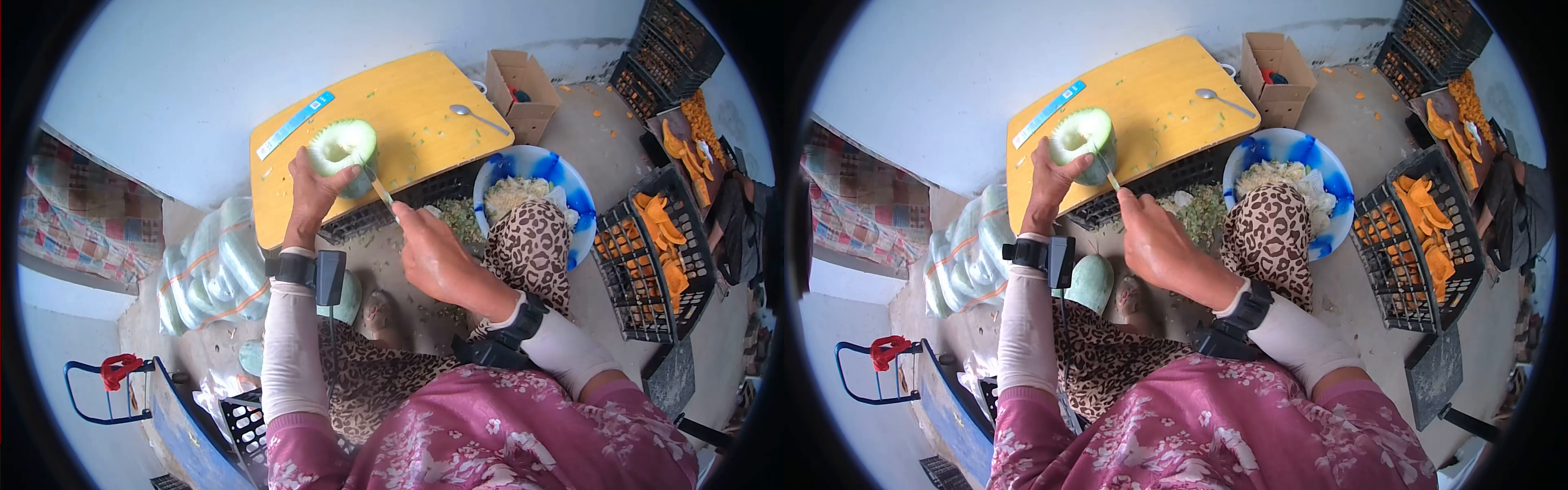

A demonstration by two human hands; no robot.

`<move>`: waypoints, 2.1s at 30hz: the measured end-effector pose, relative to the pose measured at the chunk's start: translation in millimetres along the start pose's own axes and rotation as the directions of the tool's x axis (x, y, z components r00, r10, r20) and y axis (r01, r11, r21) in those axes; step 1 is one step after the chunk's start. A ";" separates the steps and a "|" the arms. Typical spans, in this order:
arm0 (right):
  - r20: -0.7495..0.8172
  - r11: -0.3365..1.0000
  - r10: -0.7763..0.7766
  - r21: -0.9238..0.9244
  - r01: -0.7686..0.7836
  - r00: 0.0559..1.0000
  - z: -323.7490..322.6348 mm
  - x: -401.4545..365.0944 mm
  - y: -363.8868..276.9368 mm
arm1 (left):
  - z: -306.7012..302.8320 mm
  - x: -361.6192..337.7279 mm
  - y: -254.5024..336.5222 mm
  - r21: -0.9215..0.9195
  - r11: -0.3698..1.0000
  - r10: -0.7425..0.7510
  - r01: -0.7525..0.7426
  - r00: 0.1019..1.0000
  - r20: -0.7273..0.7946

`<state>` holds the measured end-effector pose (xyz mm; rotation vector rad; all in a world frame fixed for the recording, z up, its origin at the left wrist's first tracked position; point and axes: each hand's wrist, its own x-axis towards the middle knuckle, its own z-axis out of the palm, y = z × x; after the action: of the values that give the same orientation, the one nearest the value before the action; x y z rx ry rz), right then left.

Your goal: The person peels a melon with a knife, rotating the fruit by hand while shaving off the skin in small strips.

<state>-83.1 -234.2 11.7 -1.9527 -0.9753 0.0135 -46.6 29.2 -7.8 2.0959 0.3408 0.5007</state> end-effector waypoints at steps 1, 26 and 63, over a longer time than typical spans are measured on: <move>-0.003 1.000 -0.008 0.011 0.008 1.000 -4.6 -0.5 2.2 | 1.1 -1.6 1.9 0.029 0.999 0.030 -0.029 1.000 -0.009; -0.126 0.994 -0.018 0.105 0.031 0.992 1.0 44.4 15.1 | -6.9 -0.9 9.6 -0.001 0.999 -0.041 0.041 0.998 0.052; -0.163 0.996 0.083 0.049 -0.076 0.983 25.5 62.1 9.3 | -7.7 -4.6 13.6 0.042 0.999 0.008 -0.010 0.999 0.035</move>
<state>-44.3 -178.7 12.4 -1.9191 -0.7827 -0.0797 -53.6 25.6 6.5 2.1450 0.3244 0.4651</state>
